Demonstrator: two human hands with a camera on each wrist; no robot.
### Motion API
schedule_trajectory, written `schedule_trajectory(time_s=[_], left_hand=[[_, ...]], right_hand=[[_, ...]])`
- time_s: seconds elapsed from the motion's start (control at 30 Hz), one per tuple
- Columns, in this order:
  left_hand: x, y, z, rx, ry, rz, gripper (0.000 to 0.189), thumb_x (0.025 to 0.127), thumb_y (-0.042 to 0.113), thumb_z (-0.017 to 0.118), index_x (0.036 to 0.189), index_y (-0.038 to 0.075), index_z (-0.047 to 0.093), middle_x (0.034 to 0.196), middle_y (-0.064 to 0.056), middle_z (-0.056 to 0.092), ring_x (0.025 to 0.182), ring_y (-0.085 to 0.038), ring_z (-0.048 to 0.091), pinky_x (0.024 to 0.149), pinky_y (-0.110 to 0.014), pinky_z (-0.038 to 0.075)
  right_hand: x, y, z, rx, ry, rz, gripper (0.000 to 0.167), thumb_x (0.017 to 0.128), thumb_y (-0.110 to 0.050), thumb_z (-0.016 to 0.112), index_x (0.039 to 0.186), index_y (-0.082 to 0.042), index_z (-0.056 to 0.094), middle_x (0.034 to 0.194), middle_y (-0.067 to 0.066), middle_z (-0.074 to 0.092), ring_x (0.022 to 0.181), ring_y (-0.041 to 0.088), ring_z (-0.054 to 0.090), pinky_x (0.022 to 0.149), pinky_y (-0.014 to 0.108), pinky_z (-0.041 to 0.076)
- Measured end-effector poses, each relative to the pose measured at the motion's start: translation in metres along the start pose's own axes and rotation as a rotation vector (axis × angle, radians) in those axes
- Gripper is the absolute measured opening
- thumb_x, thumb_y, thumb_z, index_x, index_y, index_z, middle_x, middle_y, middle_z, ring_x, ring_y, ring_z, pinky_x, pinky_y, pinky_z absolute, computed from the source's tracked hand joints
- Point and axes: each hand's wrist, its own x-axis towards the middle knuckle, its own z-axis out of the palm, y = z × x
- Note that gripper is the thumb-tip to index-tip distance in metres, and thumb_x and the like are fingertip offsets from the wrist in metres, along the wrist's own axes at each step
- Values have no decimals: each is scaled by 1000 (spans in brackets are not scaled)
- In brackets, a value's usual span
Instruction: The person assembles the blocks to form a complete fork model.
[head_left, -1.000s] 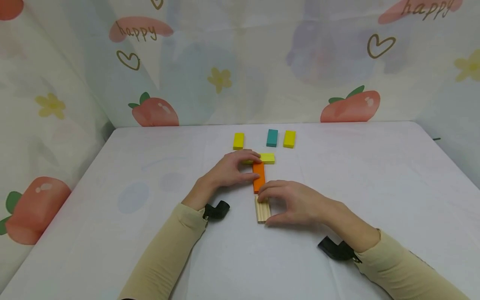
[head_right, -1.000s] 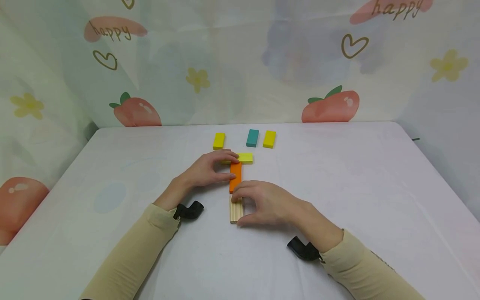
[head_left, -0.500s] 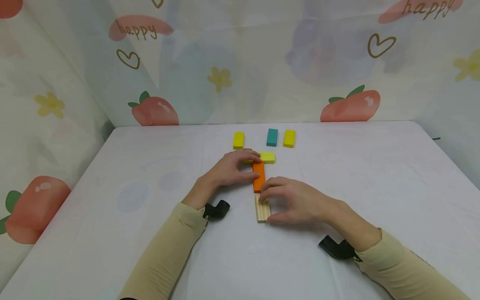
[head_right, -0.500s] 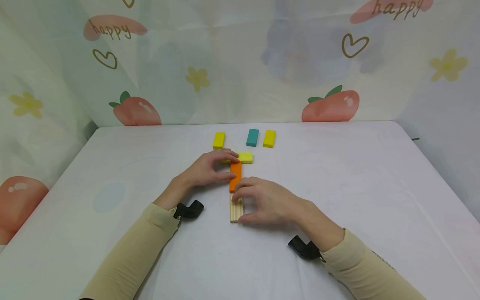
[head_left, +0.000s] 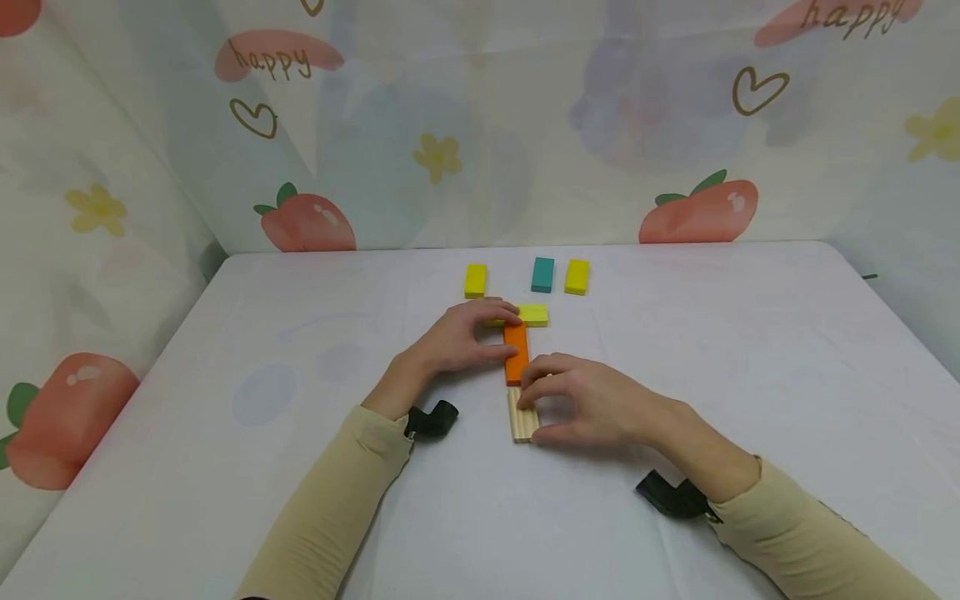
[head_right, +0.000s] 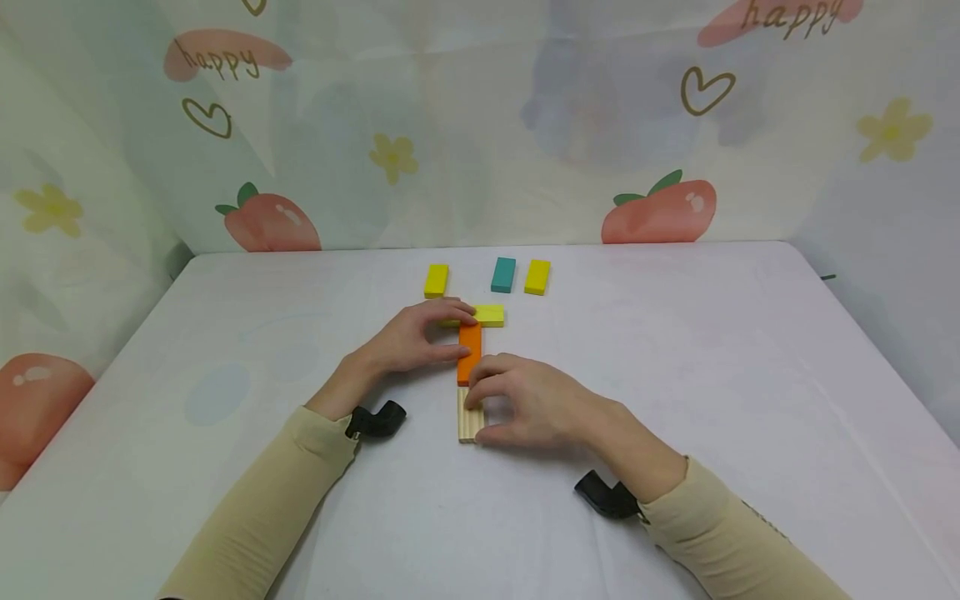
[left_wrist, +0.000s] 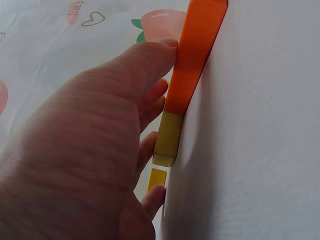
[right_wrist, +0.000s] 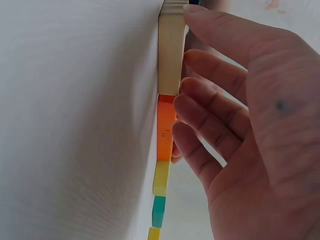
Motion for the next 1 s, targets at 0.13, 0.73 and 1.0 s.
schedule_trajectory(time_s=[0.13, 0.73, 1.0], left_hand=[[0, -1, 0, -1, 4, 5, 39, 90, 31, 78, 127, 18, 70, 140, 4, 58, 138, -14, 42, 117, -38, 28], [0, -1, 0, -1, 4, 17, 39, 91, 31, 78, 126, 16, 70, 139, 3, 59, 138, -15, 42, 117, -36, 27], [0, -3, 0, -6, 4, 25, 39, 90, 30, 78, 126, 16, 71, 139, 3, 59, 138, -15, 42, 117, -37, 28]], right_hand=[[1, 0, 0, -12, 8, -12, 26, 86, -30, 82, 109, -23, 74, 120, -10, 58, 115, 14, 54, 101, 40, 47], [2, 0, -1, -30, 17, -22, 28, 88, -30, 81, 113, -19, 73, 123, -8, 59, 117, 15, 54, 103, 40, 47], [1, 0, 0, -43, 31, -39, 27, 88, -29, 80, 112, -18, 73, 122, -8, 59, 116, 14, 54, 102, 39, 47]])
